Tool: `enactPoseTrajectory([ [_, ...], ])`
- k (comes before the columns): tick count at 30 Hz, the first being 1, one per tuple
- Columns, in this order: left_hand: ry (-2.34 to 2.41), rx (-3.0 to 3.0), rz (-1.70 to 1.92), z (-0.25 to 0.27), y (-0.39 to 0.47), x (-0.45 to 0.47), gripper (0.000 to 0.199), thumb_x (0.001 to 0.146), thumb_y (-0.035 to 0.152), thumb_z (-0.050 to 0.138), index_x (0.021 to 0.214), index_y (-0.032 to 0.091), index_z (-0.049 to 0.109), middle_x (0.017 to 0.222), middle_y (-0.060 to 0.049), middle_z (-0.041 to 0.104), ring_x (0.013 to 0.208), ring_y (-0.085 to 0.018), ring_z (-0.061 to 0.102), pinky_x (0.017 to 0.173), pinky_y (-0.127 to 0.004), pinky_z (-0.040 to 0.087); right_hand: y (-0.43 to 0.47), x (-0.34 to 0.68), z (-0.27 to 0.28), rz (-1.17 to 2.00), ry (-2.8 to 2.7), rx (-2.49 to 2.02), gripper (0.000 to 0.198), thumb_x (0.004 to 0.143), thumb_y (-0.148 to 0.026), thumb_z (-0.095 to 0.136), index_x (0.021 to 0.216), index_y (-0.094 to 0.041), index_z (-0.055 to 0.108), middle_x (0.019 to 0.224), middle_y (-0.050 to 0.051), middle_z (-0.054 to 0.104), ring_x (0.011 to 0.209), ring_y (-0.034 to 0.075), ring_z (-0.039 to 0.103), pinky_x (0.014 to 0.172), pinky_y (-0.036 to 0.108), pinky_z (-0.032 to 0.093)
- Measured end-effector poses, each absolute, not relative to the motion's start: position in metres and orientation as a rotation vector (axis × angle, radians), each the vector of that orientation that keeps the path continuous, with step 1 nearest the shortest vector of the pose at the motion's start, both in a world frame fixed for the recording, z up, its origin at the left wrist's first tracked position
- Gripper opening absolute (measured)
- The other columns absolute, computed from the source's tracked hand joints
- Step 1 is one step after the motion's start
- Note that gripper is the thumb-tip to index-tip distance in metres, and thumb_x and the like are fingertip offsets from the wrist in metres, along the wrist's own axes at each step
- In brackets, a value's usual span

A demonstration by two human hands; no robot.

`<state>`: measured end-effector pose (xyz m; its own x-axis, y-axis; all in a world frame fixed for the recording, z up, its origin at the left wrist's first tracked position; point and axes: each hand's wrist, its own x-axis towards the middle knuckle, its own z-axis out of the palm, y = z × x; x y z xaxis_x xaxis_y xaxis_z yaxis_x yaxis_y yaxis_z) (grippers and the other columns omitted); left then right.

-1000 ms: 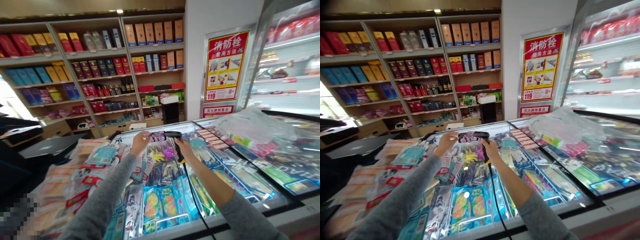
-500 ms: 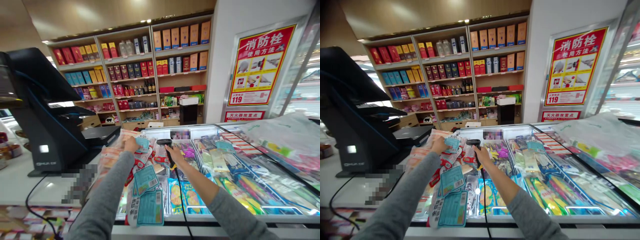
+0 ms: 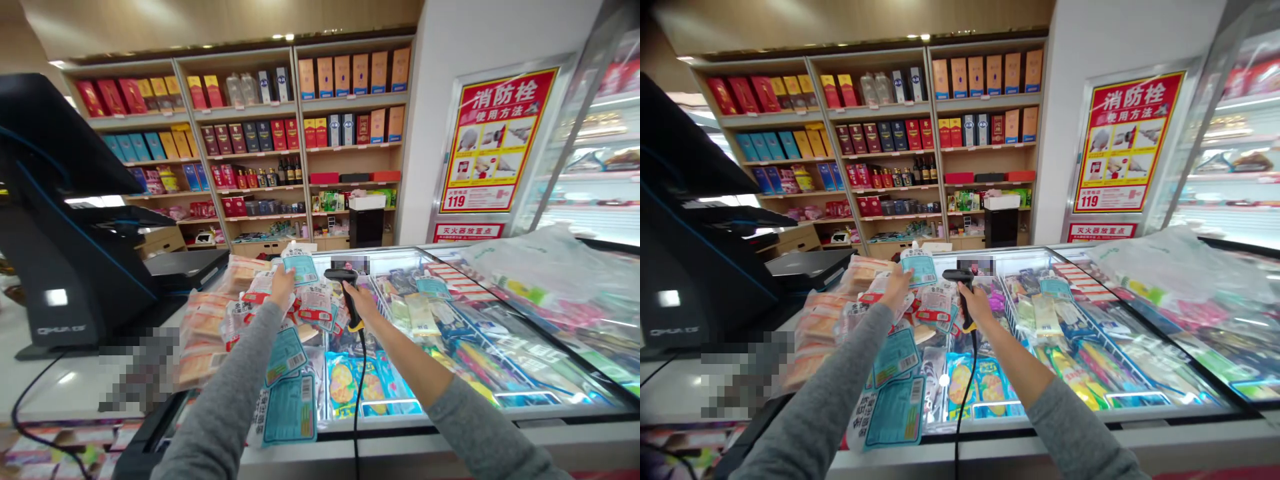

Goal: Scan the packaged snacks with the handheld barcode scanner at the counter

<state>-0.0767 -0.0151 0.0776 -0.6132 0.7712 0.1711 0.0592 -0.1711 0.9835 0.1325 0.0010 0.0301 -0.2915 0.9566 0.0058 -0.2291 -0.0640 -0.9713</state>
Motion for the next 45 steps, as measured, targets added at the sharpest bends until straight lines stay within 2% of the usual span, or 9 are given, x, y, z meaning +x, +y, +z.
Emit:
enactPoseTrajectory([
  [2, 1.418, 0.825, 1.806, 0.062, -0.001, -0.040, 0.016, 0.085, 0.012, 0.055, 0.098, 0.020, 0.057, 0.090, -0.004, 0.072, 0.084, -0.019, 0.072, 0.084, -0.038, 0.060, 0.010, 0.155, 0.031, 1.529, -1.164, -0.880, 0.041, 0.081, -0.055, 0.072, 0.070, -0.020, 0.054, 0.049, -0.003, 0.057, 0.034, 0.010, 0.049, 0.031, 0.022, 0.038],
  [9, 1.218, 0.674, 1.758, 0.000, 0.034, 0.066, 0.012, 0.085, 0.015, 0.058, 0.094, 0.023, 0.055, 0.083, 0.001, 0.069, 0.072, -0.013, 0.068, 0.075, -0.031, 0.060, 0.037, 0.237, 0.009, 1.449, -1.132, -0.933, 0.041, 0.075, -0.057, 0.073, 0.074, -0.021, 0.054, 0.047, -0.005, 0.055, 0.033, 0.011, 0.047, 0.031, 0.022, 0.037],
  [15, 1.071, 0.696, 1.861, -0.030, 0.062, 0.083, 0.021, 0.075, 0.025, 0.075, 0.093, 0.020, 0.065, 0.083, 0.000, 0.071, 0.074, -0.017, 0.071, 0.071, -0.029, 0.059, 0.044, 0.275, -0.016, 1.533, -1.212, -0.927, 0.047, 0.070, -0.061, 0.076, 0.078, -0.022, 0.052, 0.051, -0.005, 0.057, 0.036, 0.010, 0.049, 0.033, 0.022, 0.036],
  [24, 0.930, 0.693, 1.888, -0.040, 0.067, 0.078, 0.029, 0.070, 0.026, 0.082, 0.094, 0.018, 0.069, 0.083, -0.003, 0.076, 0.084, -0.021, 0.074, 0.073, -0.030, 0.060, 0.035, 0.284, -0.027, 1.606, -1.382, -0.925, 0.056, 0.070, -0.069, 0.075, 0.087, -0.018, 0.059, 0.053, -0.004, 0.058, 0.037, 0.011, 0.050, 0.033, 0.023, 0.034],
  [31, 0.901, 0.656, 1.890, -0.043, 0.065, 0.079, 0.033, 0.070, 0.025, 0.082, 0.100, 0.018, 0.069, 0.086, -0.002, 0.077, 0.086, -0.020, 0.074, 0.078, -0.031, 0.060, 0.033, 0.281, -0.033, 1.542, -1.326, -0.996, 0.057, 0.065, -0.072, 0.074, 0.080, -0.020, 0.055, 0.049, -0.006, 0.053, 0.033, 0.010, 0.045, 0.030, 0.022, 0.029],
  [40, 1.018, 0.748, 1.853, -0.039, 0.061, 0.081, 0.027, 0.081, 0.028, 0.073, 0.105, 0.019, 0.069, 0.092, -0.003, 0.077, 0.087, -0.019, 0.074, 0.080, -0.030, 0.060, 0.030, 0.283, -0.032, 1.563, -1.289, -0.985, 0.057, 0.064, -0.071, 0.076, 0.079, -0.019, 0.056, 0.048, -0.006, 0.053, 0.032, 0.009, 0.044, 0.030, 0.021, 0.029],
  [45, 1.019, 0.777, 1.845, -0.041, 0.062, 0.080, 0.026, 0.080, 0.029, 0.073, 0.103, 0.018, 0.069, 0.096, -0.006, 0.077, 0.093, -0.021, 0.074, 0.085, -0.033, 0.059, 0.028, 0.282, -0.027, 1.562, -1.295, -0.975, 0.054, 0.066, -0.068, 0.076, 0.079, -0.019, 0.056, 0.049, -0.005, 0.056, 0.033, 0.010, 0.047, 0.031, 0.021, 0.032],
])
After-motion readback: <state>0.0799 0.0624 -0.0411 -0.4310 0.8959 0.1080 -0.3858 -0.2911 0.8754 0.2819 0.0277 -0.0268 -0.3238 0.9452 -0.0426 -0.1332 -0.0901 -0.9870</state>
